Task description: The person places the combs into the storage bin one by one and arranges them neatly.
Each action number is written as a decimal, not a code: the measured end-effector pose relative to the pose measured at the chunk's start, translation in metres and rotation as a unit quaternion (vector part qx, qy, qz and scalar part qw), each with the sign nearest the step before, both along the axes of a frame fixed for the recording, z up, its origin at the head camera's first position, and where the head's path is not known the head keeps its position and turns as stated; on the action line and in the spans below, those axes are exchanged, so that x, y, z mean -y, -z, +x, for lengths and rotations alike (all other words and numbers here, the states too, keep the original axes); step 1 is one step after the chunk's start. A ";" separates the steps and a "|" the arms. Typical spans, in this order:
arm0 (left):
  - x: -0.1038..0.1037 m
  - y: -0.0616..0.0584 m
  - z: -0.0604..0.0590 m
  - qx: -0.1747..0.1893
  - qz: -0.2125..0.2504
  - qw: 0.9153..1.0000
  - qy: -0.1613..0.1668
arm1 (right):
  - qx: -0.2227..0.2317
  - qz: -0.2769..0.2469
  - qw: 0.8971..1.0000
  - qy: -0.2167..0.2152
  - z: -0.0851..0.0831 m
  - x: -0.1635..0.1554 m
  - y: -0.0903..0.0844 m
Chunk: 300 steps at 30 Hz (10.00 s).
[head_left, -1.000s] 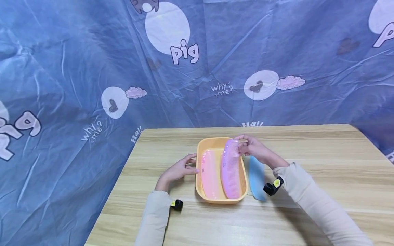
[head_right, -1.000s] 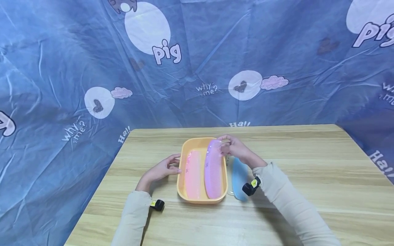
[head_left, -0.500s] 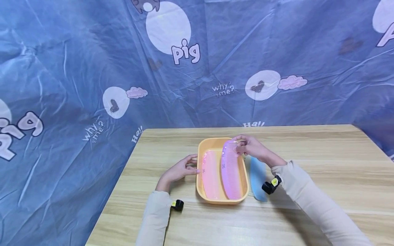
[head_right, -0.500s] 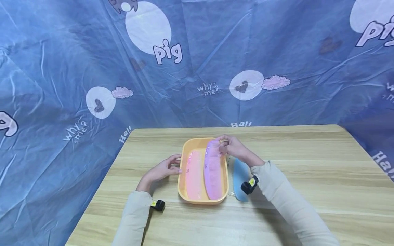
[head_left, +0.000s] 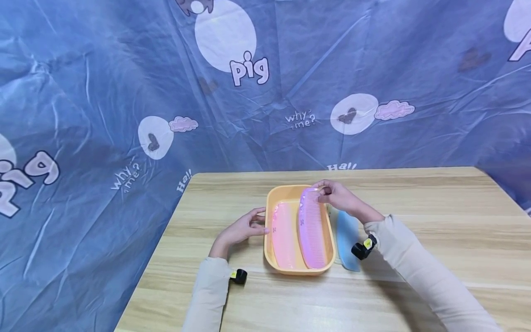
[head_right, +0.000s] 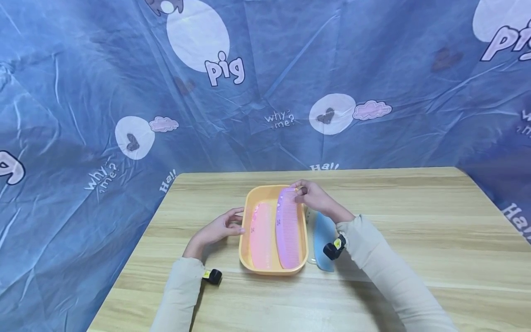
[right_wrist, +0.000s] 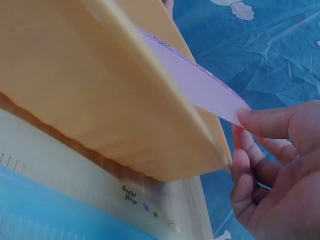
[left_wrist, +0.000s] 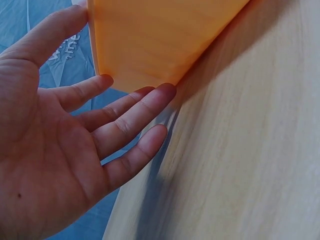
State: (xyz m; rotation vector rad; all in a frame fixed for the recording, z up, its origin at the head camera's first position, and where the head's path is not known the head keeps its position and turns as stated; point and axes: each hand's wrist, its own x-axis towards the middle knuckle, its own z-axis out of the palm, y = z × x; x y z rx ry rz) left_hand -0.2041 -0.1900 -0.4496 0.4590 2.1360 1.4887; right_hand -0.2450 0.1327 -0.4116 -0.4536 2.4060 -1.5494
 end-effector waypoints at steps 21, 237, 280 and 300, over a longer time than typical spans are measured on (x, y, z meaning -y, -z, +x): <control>-0.003 0.001 -0.004 0.005 0.001 1.000 0.003 | -0.031 0.052 0.998 0.015 -0.011 -0.001 0.009; -0.002 0.004 0.000 -0.004 -0.008 1.000 0.001 | 0.068 -0.264 0.960 0.066 0.030 -0.128 0.022; -0.001 0.002 0.001 0.002 -0.005 1.000 -0.001 | 0.139 -0.229 0.962 0.056 0.017 -0.028 -0.054; -0.002 0.001 0.002 -0.010 -0.014 1.000 0.001 | 0.148 -0.152 0.977 0.021 0.008 0.027 -0.029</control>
